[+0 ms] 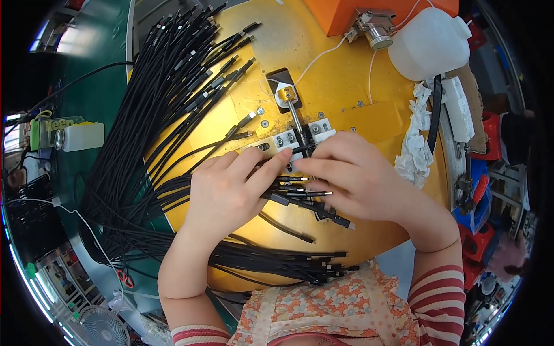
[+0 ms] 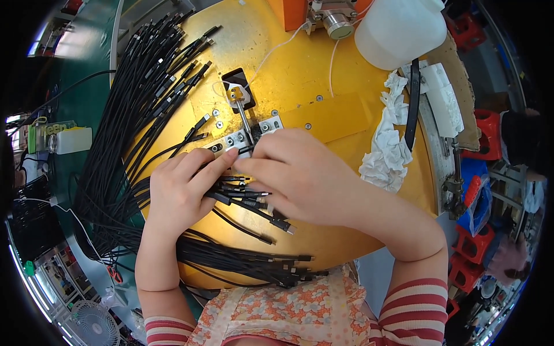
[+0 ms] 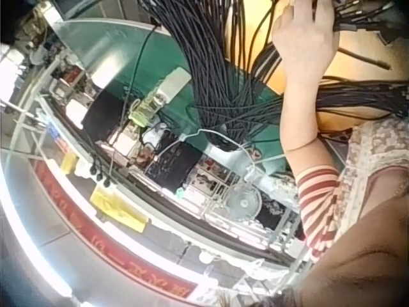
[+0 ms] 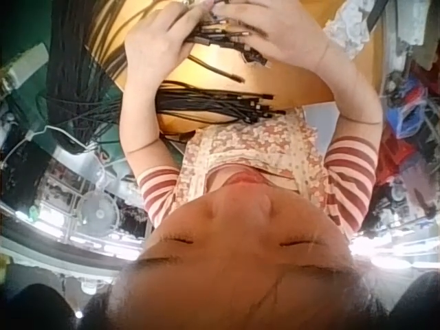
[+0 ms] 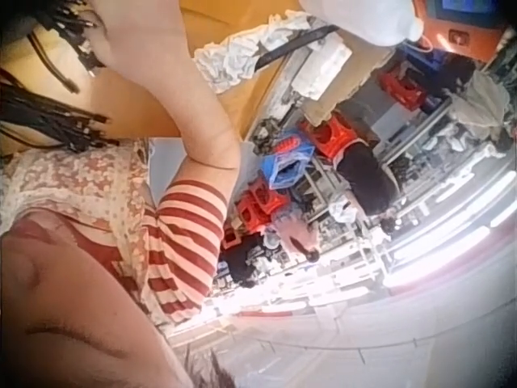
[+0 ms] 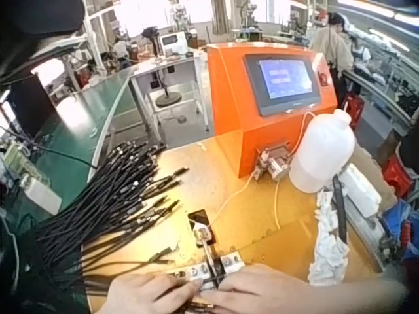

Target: Assembling and processing electrical cables using an industrial crimping or connector machine.

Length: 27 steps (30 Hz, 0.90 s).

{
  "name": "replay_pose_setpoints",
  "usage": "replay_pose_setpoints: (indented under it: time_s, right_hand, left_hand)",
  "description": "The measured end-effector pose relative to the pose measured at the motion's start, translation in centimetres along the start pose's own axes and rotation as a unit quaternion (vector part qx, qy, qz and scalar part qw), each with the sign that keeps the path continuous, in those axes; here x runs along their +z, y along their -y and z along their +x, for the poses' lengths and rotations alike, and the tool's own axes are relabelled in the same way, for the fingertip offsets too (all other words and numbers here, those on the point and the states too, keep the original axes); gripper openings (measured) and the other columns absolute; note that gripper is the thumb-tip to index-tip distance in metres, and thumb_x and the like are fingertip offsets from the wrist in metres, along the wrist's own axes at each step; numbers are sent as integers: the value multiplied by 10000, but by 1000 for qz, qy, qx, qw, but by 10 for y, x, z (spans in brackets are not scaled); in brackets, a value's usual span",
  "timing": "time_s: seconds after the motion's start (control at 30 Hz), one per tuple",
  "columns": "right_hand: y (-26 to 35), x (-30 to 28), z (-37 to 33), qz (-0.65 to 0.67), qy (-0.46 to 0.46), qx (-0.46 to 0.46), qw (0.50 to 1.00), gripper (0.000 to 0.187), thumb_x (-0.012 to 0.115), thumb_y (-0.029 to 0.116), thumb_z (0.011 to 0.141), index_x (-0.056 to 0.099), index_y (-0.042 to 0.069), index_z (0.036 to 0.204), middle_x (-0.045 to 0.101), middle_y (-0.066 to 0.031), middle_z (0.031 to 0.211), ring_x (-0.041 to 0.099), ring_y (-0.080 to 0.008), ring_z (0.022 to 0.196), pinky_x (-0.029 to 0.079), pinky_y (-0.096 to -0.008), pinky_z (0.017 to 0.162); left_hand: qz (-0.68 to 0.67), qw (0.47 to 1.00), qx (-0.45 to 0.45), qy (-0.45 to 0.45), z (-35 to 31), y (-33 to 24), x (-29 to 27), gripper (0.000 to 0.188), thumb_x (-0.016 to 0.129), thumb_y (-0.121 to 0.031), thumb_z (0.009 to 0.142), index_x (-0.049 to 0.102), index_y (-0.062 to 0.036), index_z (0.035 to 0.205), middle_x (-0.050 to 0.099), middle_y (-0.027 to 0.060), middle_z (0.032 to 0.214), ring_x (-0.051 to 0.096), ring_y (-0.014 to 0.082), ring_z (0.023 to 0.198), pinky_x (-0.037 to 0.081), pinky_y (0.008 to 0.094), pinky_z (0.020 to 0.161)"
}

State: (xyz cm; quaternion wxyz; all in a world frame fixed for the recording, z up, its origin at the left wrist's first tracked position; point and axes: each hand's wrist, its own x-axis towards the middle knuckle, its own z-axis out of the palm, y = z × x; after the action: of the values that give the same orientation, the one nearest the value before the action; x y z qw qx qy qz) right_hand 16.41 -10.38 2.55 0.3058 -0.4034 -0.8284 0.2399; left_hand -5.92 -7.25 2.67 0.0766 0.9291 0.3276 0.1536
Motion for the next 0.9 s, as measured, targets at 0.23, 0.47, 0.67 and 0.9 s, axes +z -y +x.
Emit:
replay_pose_setpoints:
  time_s: [0.23,0.47,0.67,0.9]
  right_hand:
    - [1,-1,-2,105,-14,18,994,167,665,16,750,626,30,912,599,-98,846,589,-287,794,468,-379,702]
    - [-11,-18,-5,112,-38,75,990,80,693,43,764,659,33,835,645,-92,768,624,-260,684,492,-330,577]
    - [-8,-15,-2,150,-52,128,979,96,701,31,765,667,34,855,658,-94,783,641,-239,693,498,-304,593]
    - [-4,-15,-2,227,-83,58,969,107,704,0,747,664,37,839,659,-70,774,642,-222,691,502,-296,604]
  left_hand:
    - [1,1000,8,-5,3,-2,-2,429,700,-107,653,669,-158,1078,549,-16,778,541,148,600,432,273,525]
    - [34,999,16,-16,1,-3,0,387,686,-109,676,676,-147,1061,542,-17,772,525,132,589,415,261,503]
    - [60,998,29,-23,-1,-2,0,386,677,-94,664,669,-99,1050,555,-14,793,511,121,581,407,263,498]
    - [-192,979,-14,66,-8,-6,-43,543,657,-70,581,633,-51,1124,596,39,724,596,182,601,464,291,516]
